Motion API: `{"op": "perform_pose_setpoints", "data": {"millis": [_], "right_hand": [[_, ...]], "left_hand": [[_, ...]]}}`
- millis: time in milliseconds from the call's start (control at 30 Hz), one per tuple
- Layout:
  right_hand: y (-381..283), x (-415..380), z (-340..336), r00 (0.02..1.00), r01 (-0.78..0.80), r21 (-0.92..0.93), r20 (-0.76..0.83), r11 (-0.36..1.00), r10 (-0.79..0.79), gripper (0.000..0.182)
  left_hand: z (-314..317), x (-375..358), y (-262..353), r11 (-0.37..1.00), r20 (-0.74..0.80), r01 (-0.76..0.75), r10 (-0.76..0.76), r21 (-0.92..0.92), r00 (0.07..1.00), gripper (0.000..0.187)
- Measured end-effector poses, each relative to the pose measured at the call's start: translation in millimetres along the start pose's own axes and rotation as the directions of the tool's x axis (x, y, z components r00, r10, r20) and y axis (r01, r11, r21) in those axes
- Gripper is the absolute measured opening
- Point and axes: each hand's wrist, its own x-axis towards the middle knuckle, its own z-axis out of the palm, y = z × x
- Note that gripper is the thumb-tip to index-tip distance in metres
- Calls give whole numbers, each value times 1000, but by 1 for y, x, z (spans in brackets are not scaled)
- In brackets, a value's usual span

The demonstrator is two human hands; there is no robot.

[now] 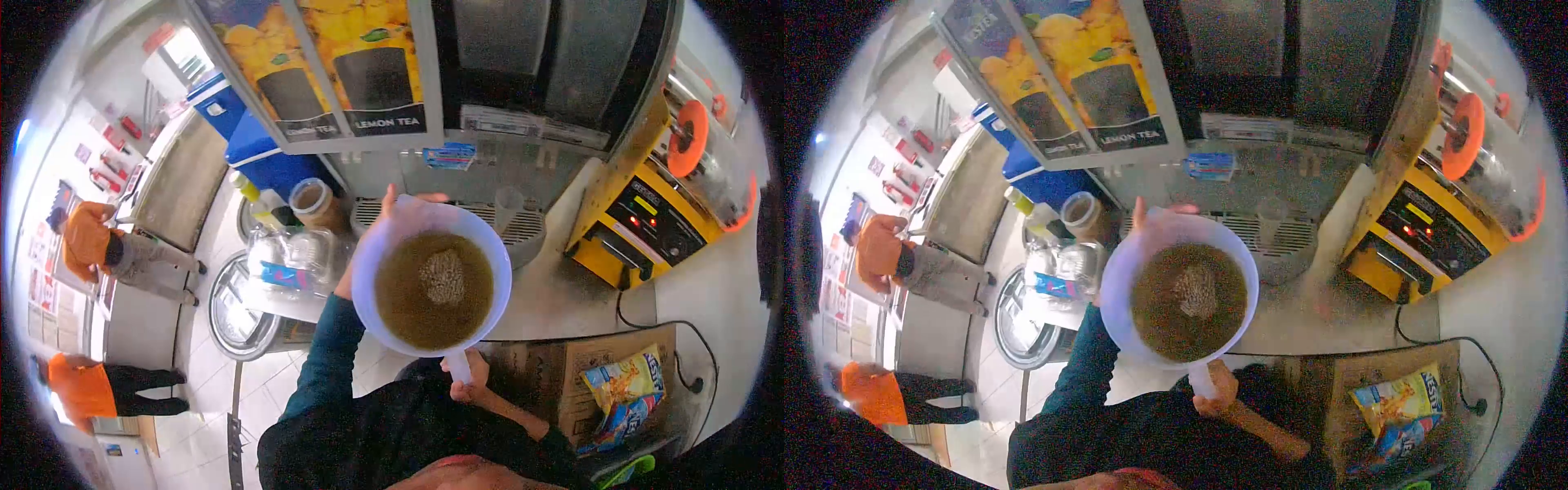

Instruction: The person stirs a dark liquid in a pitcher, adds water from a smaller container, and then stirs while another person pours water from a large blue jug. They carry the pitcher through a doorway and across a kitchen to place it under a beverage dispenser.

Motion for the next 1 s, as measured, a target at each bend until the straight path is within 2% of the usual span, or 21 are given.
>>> {"op": "perform_pose_setpoints", "data": {"millis": [33, 100, 133, 200, 233, 267, 300, 333, 367, 433, 467, 533, 600, 633, 700, 767, 800, 900, 967, 1000], "right_hand": [[3, 1, 4, 998, -17, 30, 57, 999, 15, 37], [8, 1, 12, 985, -57, 74, 168, 996, 44, 42], [9, 1, 14, 973, -80, 88, 224, 993, 58, 45], [8, -5, 34, 958, -216, 127, 217, 968, 186, 49], [70, -58, 39, 930, -54, -42, 361, 998, 66, 50], [28, -10, 44, 926, 112, -52, 367, 992, -86, 48], [52, -27, 55, 894, 221, -205, 434, 953, -114, 44], [76, -43, 65, 736, 307, -315, 677, 898, -14, 36], [64, -29, 73, 768, 386, -239, 618, 891, -167, 27], [62, -12, 56, 754, 406, -259, 637, 876, -162, 27], [59, -10, 53, 744, 415, -252, 646, 874, -167, 26], [50, -15, 51, 726, 426, -224, 663, 877, -183, 25], [43, -10, 52, 708, 434, -191, 677, 880, -202, 24], [40, -7, 54, 698, 440, -171, 683, 881, -215, 24], [36, -18, 63, 674, 459, -132, 696, 879, -248, 23], [42, -10, 55, 640, 503, -105, 712, 858, -289, 22], [46, 3, 55, 625, 527, -94, 716, 845, -310, 22], [38, 14, 69, 623, 529, -58, 704, 847, -341, 20], [28, 20, 73, 620, 517, -39, 706, 855, -343, 19], [24, 26, 73, 618, 513, -33, 708, 858, -343, 19]], "left_hand": [[7, 26, 16, 999, -30, -23, 24, 48, 999, 54], [-7, 20, 19, 988, -79, -58, 69, 141, 994, 55], [-47, -32, 9, 981, -100, -71, 90, 183, 991, 55], [-69, -62, -4, 963, -136, -91, 129, 255, 982, 56], [-77, -67, -7, 953, -148, -102, 149, 286, 978, 56], [-91, -84, -16, 943, -153, -115, 170, 312, 974, 56], [-88, -70, -14, 935, -154, -129, 187, 329, 970, 56], [-86, -56, -13, 929, -155, -140, 203, 343, 967, 57], [-100, -64, -20, 921, -158, -151, 219, 359, 963, 57], [-128, -96, -44, 899, -174, -170, 258, 404, 950, 57], [-133, -87, -52, 883, -185, -180, 283, 434, 941, 58], [-108, -130, -40, 899, -138, -379, 414, 221, 900, 57], [-105, -153, -36, 818, -70, -495, 535, 292, 842, 37], [-102, -165, -33, 812, -67, -505, 544, 291, 836, 37], [-99, -183, -30, 858, -92, -479, 501, 186, 861, 65], [-114, -188, -42, 909, -177, -302, 360, 288, 916, 67], [-105, -192, -45, 787, -3, -589, 599, 183, 800, 66], [-112, -195, -39, 778, 60, -564, 571, 278, 818, 64], [-96, -199, -29, 758, 52, -500, 530, 418, 846, 63], [-98, -199, -34, 759, 62, -502, 527, 414, 847, 63]]}}
